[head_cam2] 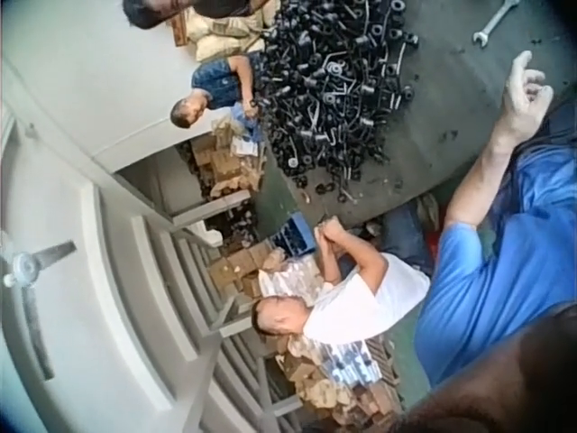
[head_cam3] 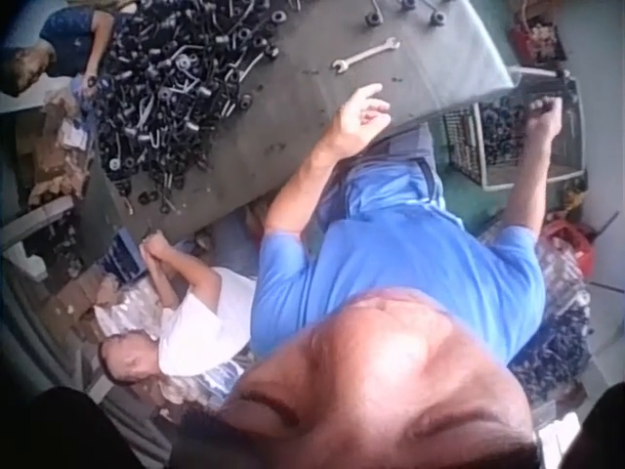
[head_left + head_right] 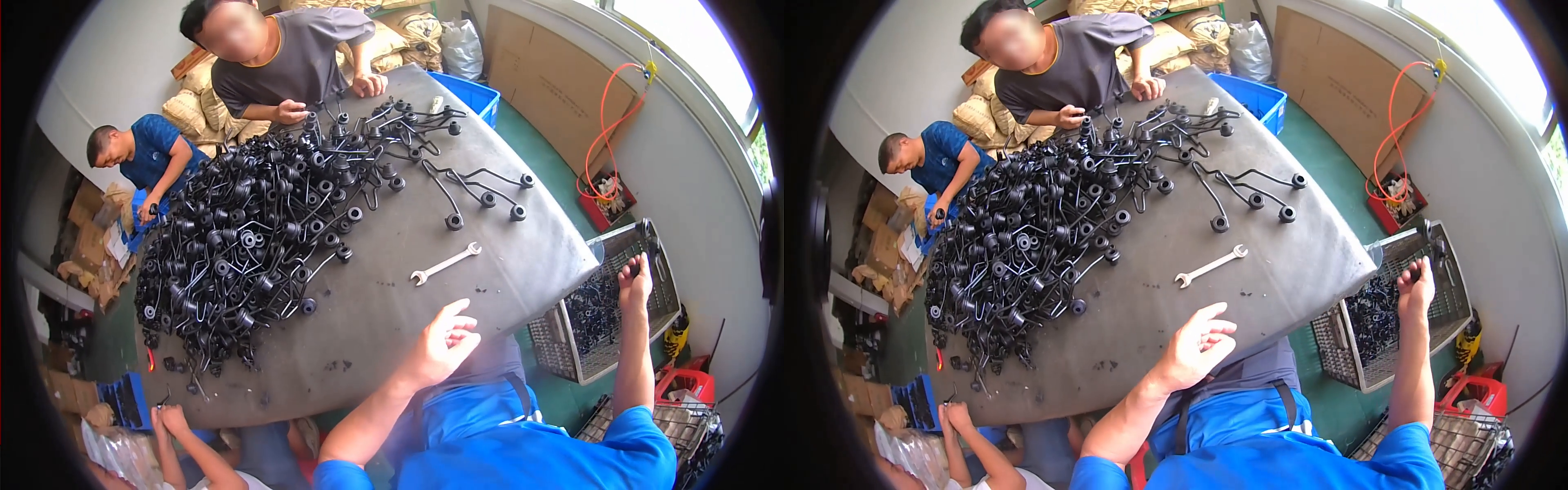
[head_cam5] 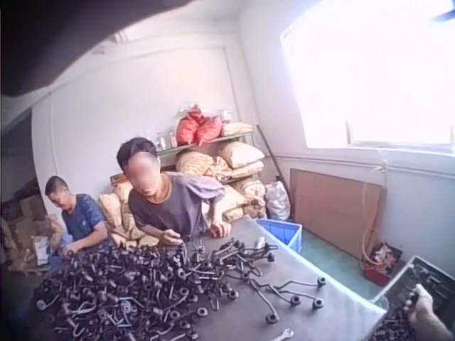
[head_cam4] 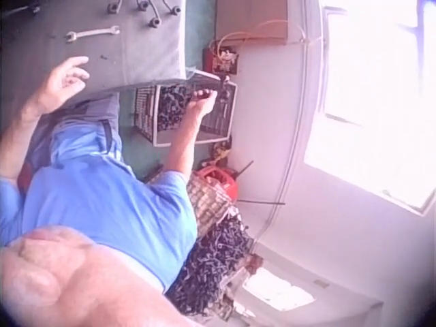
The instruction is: Assemble black mechanical components by hand at a workshop table.
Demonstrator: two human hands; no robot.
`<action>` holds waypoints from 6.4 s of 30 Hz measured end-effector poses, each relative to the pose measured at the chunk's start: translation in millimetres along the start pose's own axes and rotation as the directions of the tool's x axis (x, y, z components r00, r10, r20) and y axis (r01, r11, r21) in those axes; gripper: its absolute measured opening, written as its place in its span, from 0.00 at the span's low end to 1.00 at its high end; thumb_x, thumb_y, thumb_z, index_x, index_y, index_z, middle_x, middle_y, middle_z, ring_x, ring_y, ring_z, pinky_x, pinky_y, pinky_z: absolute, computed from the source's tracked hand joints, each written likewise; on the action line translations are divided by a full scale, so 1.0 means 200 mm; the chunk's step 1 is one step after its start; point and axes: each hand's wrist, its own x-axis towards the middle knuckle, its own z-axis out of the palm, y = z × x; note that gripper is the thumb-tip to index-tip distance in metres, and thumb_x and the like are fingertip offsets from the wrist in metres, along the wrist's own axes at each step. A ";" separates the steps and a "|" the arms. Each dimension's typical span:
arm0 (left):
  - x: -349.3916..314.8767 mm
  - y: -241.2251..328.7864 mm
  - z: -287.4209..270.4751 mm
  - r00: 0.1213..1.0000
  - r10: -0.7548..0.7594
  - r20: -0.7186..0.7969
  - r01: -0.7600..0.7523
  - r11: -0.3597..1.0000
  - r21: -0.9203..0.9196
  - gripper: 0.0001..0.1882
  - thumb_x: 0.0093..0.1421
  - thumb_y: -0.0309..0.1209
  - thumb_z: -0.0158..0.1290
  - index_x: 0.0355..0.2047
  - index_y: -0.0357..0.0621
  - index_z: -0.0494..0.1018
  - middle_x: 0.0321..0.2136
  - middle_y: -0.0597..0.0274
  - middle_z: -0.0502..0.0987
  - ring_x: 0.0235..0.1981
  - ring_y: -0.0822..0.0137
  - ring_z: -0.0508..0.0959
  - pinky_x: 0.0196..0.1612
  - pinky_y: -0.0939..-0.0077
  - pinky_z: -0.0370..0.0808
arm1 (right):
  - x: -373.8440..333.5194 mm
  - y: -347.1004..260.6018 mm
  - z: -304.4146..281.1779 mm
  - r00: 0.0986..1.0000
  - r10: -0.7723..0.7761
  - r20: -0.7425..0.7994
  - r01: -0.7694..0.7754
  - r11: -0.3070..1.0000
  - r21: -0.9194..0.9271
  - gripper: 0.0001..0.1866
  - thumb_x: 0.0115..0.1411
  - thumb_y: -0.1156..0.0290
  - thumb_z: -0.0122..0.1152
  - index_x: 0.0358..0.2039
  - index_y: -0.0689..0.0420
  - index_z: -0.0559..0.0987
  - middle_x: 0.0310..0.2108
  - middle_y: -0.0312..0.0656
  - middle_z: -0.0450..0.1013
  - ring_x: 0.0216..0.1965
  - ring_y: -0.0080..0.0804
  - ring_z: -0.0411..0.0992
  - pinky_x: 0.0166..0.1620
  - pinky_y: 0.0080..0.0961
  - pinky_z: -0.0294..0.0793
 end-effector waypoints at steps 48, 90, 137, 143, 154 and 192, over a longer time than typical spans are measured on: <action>-0.40 -0.26 -0.82 0.418 0.359 -0.835 0.106 0.893 0.437 0.25 0.59 0.31 0.60 0.54 0.35 0.67 0.37 0.53 0.78 0.29 0.72 0.77 0.29 0.80 0.75 | -0.75 0.28 1.27 -0.088 0.181 0.979 0.962 0.271 0.037 0.12 0.56 0.80 0.59 0.42 0.62 0.78 0.35 0.49 0.77 0.33 0.41 0.77 0.38 0.31 0.76; -0.43 0.10 -0.89 0.147 0.615 -0.774 0.047 0.778 0.627 0.15 0.71 0.34 0.41 0.40 0.34 0.72 0.21 0.60 0.78 0.20 0.73 0.76 0.24 0.81 0.73 | -0.77 0.50 0.99 0.074 0.220 0.973 0.913 0.378 -0.155 0.08 0.54 0.80 0.58 0.35 0.61 0.80 0.29 0.45 0.75 0.29 0.40 0.74 0.29 0.28 0.76; -1.00 -0.52 -1.60 0.469 0.266 -0.842 0.429 0.766 0.480 0.13 0.57 0.18 0.52 0.44 0.35 0.73 0.33 0.53 0.78 0.35 0.63 0.78 0.43 0.69 0.75 | -0.73 0.58 1.11 -0.032 0.133 0.991 0.992 0.123 0.016 0.06 0.51 0.74 0.63 0.31 0.58 0.78 0.29 0.44 0.73 0.34 0.45 0.72 0.40 0.37 0.73; -1.00 -0.49 -1.54 0.502 0.248 -0.829 0.426 0.763 0.486 0.17 0.55 0.15 0.53 0.46 0.37 0.68 0.36 0.57 0.75 0.38 0.65 0.75 0.45 0.71 0.73 | -0.69 0.51 1.10 0.100 -0.031 0.995 0.994 0.054 -0.098 0.11 0.50 0.71 0.65 0.35 0.58 0.79 0.30 0.44 0.74 0.34 0.46 0.72 0.39 0.38 0.73; -1.13 -0.60 -1.51 0.305 -0.048 -0.951 0.129 0.992 -0.009 0.22 0.45 0.14 0.62 0.42 0.40 0.72 0.32 0.64 0.73 0.34 0.72 0.74 0.39 0.78 0.75 | -1.21 0.70 1.07 -0.246 0.353 0.903 0.899 0.431 0.077 0.20 0.56 0.62 0.61 0.46 0.59 0.75 0.36 0.47 0.75 0.43 0.48 0.72 0.47 0.39 0.74; 0.32 -0.37 -0.30 0.802 0.102 -0.588 -0.076 0.995 0.069 0.11 0.70 0.31 0.45 0.48 0.42 0.71 0.27 0.70 0.72 0.22 0.80 0.70 0.23 0.85 0.67 | -1.01 0.76 1.04 0.202 0.213 0.956 0.571 0.767 -0.292 0.10 0.67 0.68 0.54 0.42 0.62 0.73 0.34 0.42 0.74 0.35 0.25 0.71 0.40 0.22 0.73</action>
